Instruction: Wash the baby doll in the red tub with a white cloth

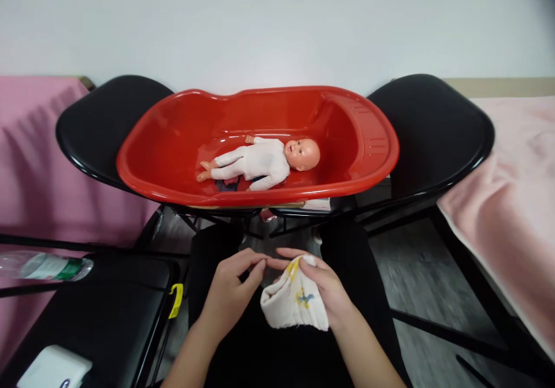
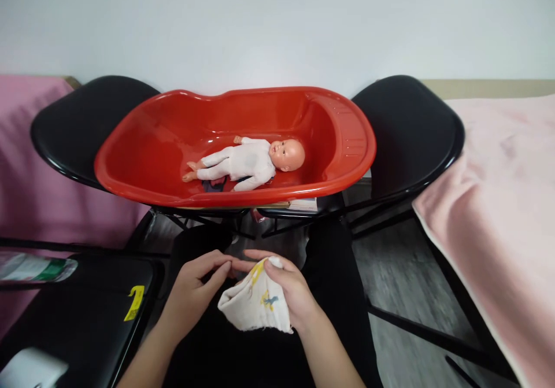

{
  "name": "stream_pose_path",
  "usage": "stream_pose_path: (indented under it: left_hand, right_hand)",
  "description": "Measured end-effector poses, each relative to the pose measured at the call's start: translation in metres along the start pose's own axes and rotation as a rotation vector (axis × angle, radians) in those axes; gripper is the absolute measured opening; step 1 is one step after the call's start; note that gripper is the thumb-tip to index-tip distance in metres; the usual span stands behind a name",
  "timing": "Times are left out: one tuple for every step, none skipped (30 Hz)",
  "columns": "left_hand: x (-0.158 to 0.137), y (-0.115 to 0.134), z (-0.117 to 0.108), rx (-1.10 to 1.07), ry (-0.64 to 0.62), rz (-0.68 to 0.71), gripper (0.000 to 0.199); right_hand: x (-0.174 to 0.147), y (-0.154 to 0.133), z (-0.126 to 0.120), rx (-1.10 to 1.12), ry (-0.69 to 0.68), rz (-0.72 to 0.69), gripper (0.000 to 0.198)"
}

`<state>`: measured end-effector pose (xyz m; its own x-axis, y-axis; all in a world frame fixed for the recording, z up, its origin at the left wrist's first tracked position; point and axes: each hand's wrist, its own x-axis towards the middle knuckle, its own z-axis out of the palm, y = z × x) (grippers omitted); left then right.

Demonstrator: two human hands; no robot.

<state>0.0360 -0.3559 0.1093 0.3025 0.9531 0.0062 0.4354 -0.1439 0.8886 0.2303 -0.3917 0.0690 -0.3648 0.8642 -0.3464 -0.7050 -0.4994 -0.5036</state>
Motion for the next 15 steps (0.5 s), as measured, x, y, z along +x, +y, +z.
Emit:
stream_pose_path:
  left_hand:
    - [-0.001, 0.0, -0.005, 0.103, -0.067, 0.043, 0.024]
    - [-0.003, -0.001, -0.008, 0.212, -0.128, 0.076, 0.025]
    - [-0.006, -0.003, -0.01, 0.326, -0.181, 0.104, 0.025]
    - [-0.009, -0.007, -0.01, 0.444, -0.221, 0.134, 0.025]
    - [-0.012, -0.011, -0.009, 0.557, -0.254, 0.171, 0.024]
    - [-0.016, -0.016, -0.007, 0.657, -0.28, 0.217, 0.023]
    - [-0.019, -0.022, -0.003, 0.739, -0.295, 0.27, 0.022]
    - [-0.022, -0.029, 0.001, 0.794, -0.296, 0.326, 0.022]
    - [-0.024, -0.036, 0.005, 0.823, -0.278, 0.379, 0.022]
    - [-0.026, -0.043, 0.008, 0.831, -0.246, 0.423, 0.023]
    - [-0.027, -0.049, 0.01, 0.825, -0.209, 0.458, 0.024]
    - [-0.027, -0.054, 0.01, 0.812, -0.171, 0.483, 0.026]
    - [-0.026, -0.058, 0.008, 0.793, -0.134, 0.501, 0.027]
    - [-0.024, -0.059, 0.004, 0.77, -0.1, 0.511, 0.028]
    - [-0.02, -0.058, -0.003, 0.742, -0.064, 0.513, 0.028]
  right_hand:
    - [-0.001, 0.0, -0.001, -0.052, 0.017, 0.008, 0.047]
    - [-0.001, 0.001, -0.002, -0.106, 0.029, 0.012, 0.049]
    - [-0.001, 0.003, -0.003, -0.16, 0.034, 0.015, 0.05]
    - [0.0, 0.004, -0.004, -0.214, 0.034, 0.018, 0.053]
    - [0.001, 0.006, -0.005, -0.268, 0.033, 0.024, 0.056]
    - [0.003, 0.008, -0.006, -0.317, 0.035, 0.033, 0.058]
    - [0.004, 0.01, -0.007, -0.357, 0.039, 0.046, 0.061]
    - [0.005, 0.012, -0.008, -0.386, 0.046, 0.06, 0.063]
    - [0.006, 0.015, -0.009, -0.402, 0.052, 0.07, 0.064]
    - [0.007, 0.017, -0.01, -0.404, 0.054, 0.077, 0.064]
    - [0.007, 0.019, -0.011, -0.394, 0.049, 0.077, 0.064]
    - [0.007, 0.022, -0.012, -0.369, 0.035, 0.072, 0.062]
    - [0.007, 0.024, -0.013, -0.337, 0.014, 0.062, 0.061]
    - [0.008, 0.027, -0.015, -0.303, -0.007, 0.052, 0.06]
    - [0.008, 0.028, -0.017, -0.276, -0.019, 0.039, 0.06]
